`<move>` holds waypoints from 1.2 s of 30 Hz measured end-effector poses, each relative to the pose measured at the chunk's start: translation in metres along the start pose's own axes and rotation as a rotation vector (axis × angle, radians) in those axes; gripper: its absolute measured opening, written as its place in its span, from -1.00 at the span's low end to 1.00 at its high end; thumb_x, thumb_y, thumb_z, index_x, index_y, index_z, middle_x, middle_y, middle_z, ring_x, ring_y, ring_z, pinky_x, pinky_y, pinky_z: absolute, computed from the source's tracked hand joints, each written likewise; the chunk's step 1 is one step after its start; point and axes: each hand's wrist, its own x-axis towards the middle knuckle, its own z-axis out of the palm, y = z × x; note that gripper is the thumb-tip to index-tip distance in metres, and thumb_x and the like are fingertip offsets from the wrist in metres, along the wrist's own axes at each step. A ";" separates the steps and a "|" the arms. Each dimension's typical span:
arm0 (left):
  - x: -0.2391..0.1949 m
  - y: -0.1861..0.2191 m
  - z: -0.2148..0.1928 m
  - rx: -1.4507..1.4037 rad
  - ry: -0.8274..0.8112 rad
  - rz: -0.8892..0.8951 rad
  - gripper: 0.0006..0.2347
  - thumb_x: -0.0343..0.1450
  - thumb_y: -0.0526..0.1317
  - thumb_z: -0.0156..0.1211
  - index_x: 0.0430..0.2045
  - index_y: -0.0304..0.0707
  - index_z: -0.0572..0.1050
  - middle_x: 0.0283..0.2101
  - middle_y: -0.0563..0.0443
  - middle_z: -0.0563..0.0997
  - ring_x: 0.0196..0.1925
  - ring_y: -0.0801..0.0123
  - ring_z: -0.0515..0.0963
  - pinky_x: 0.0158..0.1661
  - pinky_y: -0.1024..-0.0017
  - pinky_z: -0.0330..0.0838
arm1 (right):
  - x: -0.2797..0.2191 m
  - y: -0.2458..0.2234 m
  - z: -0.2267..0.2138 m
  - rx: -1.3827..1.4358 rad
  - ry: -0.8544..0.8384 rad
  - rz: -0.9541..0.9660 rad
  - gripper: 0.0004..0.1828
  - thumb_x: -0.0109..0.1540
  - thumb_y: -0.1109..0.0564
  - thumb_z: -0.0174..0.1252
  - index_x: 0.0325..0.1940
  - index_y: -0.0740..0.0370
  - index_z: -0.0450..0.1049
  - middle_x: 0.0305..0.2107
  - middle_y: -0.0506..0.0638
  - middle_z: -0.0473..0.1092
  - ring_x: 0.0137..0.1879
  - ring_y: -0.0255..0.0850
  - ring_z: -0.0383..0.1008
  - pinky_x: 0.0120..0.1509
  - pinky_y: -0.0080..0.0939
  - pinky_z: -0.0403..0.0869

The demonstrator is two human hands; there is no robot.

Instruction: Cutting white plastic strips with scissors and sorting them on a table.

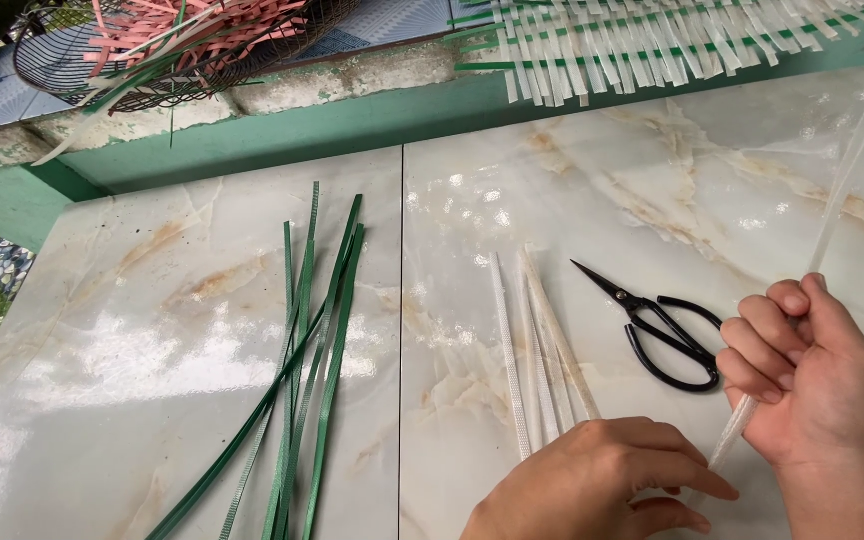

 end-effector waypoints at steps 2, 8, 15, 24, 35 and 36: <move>0.000 0.000 0.000 -0.018 0.002 0.005 -0.84 0.47 -0.32 0.11 -0.08 -0.24 0.48 -0.06 -0.07 0.54 -0.01 0.23 0.56 -0.01 0.37 0.48 | 0.001 0.000 -0.001 0.002 -0.005 -0.011 -0.63 0.45 -0.08 -0.26 -0.46 -0.13 0.11 -0.72 -0.32 -0.17 -0.63 -0.46 -0.30 -0.63 -0.42 -0.28; -0.002 -0.001 0.003 0.008 0.055 0.064 -0.83 0.48 -0.30 0.13 -0.07 -0.24 0.47 -0.08 -0.08 0.54 0.03 0.20 0.55 0.05 0.34 0.49 | -0.002 0.001 0.000 0.046 -0.096 0.026 -0.63 0.43 -0.12 -0.21 -0.47 -0.13 0.13 -0.72 -0.33 -0.15 -0.65 -0.48 -0.29 -0.67 -0.43 -0.29; 0.002 0.009 0.000 -0.001 0.143 -0.007 -0.65 0.40 -0.20 0.12 0.09 -0.19 0.36 -0.13 -0.11 0.51 -0.19 0.26 0.55 -0.16 0.38 0.52 | -0.006 -0.003 0.003 0.079 -0.061 -0.013 -0.58 0.44 -0.18 -0.21 -0.52 -0.20 0.07 -0.73 -0.34 -0.21 -0.65 -0.47 -0.35 -0.65 -0.42 -0.36; 0.001 0.019 -0.008 0.044 0.152 -0.102 -0.49 0.27 0.08 -0.02 0.01 -0.25 0.29 -0.16 -0.08 0.46 -0.25 0.25 0.46 -0.27 0.33 0.41 | -0.018 -0.002 0.009 0.037 -0.145 -0.053 -0.56 0.45 -0.13 -0.29 -0.53 -0.13 0.05 -0.74 -0.30 -0.23 -0.66 -0.42 -0.38 -0.67 -0.36 -0.36; 0.001 0.010 -0.023 -0.284 0.841 0.010 -0.44 0.43 0.24 -0.21 0.03 -0.28 0.40 -0.10 -0.05 0.59 -0.06 0.40 0.49 -0.17 0.42 0.45 | -0.048 0.038 0.018 -0.321 -0.481 0.125 -0.45 0.39 -0.06 -0.10 -0.59 0.27 0.01 -0.75 -0.01 -0.14 -0.72 -0.24 -0.24 -0.67 -0.16 -0.24; 0.000 0.010 -0.024 -0.347 0.839 0.042 -0.47 0.46 0.18 -0.22 0.03 -0.34 0.38 -0.09 -0.11 0.60 -0.04 0.34 0.52 -0.15 0.41 0.45 | -0.049 0.042 0.016 -0.420 -0.474 0.138 -0.49 0.39 -0.02 -0.08 -0.55 0.34 0.12 -0.72 -0.01 -0.11 -0.69 -0.20 -0.14 -0.64 -0.15 -0.18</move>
